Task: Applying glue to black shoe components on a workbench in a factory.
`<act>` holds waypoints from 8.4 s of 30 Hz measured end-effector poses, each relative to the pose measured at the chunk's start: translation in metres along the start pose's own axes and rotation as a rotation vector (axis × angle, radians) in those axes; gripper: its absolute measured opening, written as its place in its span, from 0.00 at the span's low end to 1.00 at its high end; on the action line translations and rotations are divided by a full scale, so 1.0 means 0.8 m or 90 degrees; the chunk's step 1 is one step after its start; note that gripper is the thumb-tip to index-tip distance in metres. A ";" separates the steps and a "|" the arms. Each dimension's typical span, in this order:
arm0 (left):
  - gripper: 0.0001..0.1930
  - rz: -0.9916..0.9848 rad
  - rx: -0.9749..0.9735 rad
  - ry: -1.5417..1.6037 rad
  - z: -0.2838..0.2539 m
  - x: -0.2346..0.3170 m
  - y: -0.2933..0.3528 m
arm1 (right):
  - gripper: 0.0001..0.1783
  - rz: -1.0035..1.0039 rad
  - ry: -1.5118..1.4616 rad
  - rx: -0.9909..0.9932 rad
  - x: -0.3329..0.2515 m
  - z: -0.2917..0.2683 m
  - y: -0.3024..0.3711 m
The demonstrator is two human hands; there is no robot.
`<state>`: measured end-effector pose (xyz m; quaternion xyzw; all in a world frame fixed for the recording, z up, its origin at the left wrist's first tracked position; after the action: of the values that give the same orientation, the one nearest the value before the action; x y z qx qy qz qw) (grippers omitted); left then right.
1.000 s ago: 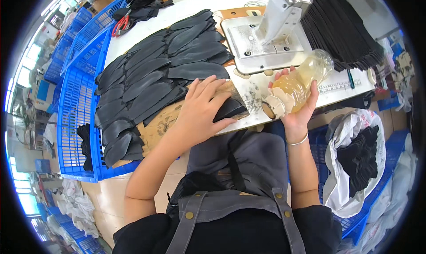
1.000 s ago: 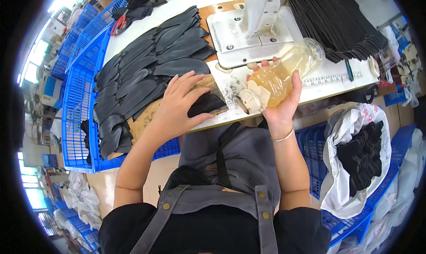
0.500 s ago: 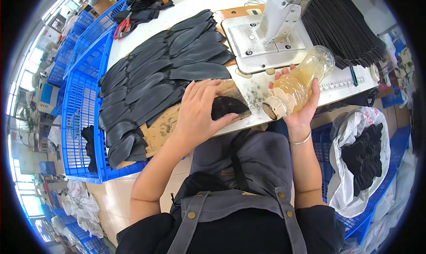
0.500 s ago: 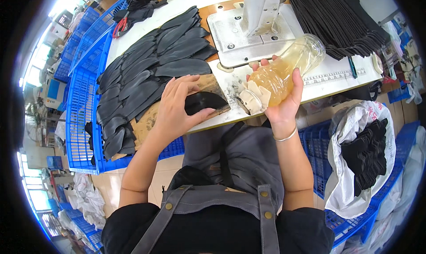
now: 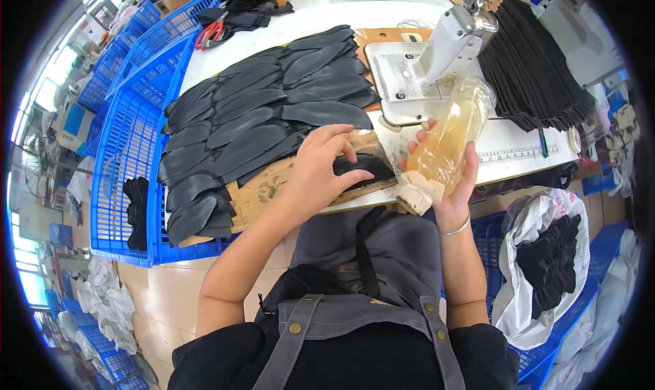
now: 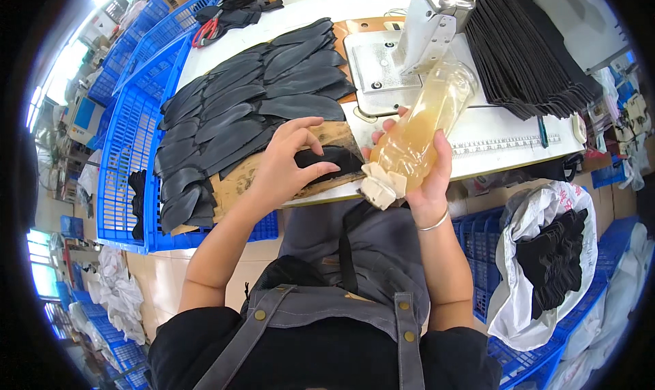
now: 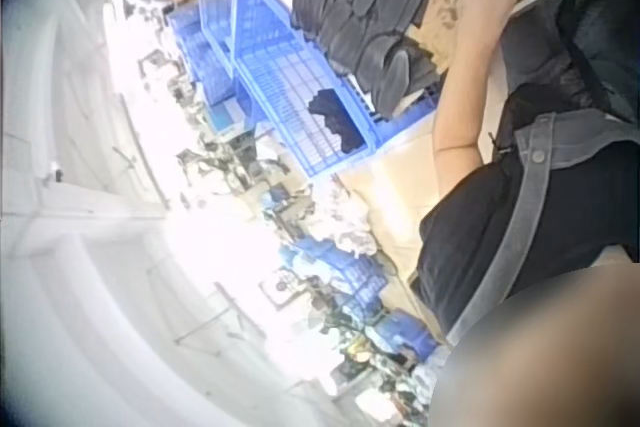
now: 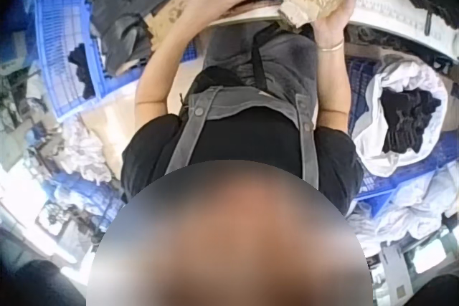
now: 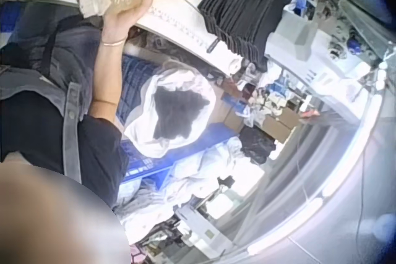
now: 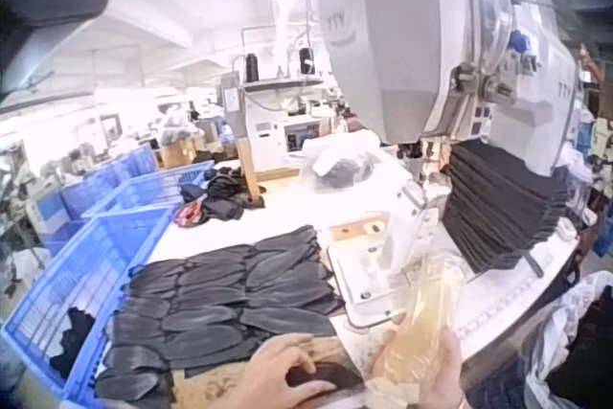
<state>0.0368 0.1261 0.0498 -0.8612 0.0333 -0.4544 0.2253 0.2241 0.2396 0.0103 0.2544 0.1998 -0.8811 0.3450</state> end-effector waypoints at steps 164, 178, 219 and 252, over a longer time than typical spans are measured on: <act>0.13 0.175 0.155 -0.217 -0.063 -0.031 0.153 | 0.40 -0.229 0.986 -0.307 0.107 0.138 -0.050; 0.11 0.107 0.139 -0.153 -0.070 -0.014 0.135 | 0.32 -0.495 1.083 0.187 -0.058 0.056 -0.013; 0.30 0.083 -0.149 -0.237 0.001 0.017 -0.005 | 0.35 -0.089 0.025 0.133 -0.024 -0.033 0.003; 0.07 -0.273 -0.183 0.260 -0.079 0.006 -0.031 | 0.40 0.015 -0.048 -0.059 0.003 0.007 -0.006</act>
<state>-0.0145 0.1241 0.0949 -0.7625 -0.0404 -0.6456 -0.0110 0.2175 0.2384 0.0139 0.2073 0.2243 -0.8756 0.3742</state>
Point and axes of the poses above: each hand's wrist, its own y-axis away from the middle knuckle, its own z-axis out of the palm, x = y × z, the point moved 1 cm from there along -y, towards the middle knuckle, and after that the axes turned 14 degrees about y, right-handed, at the moved point
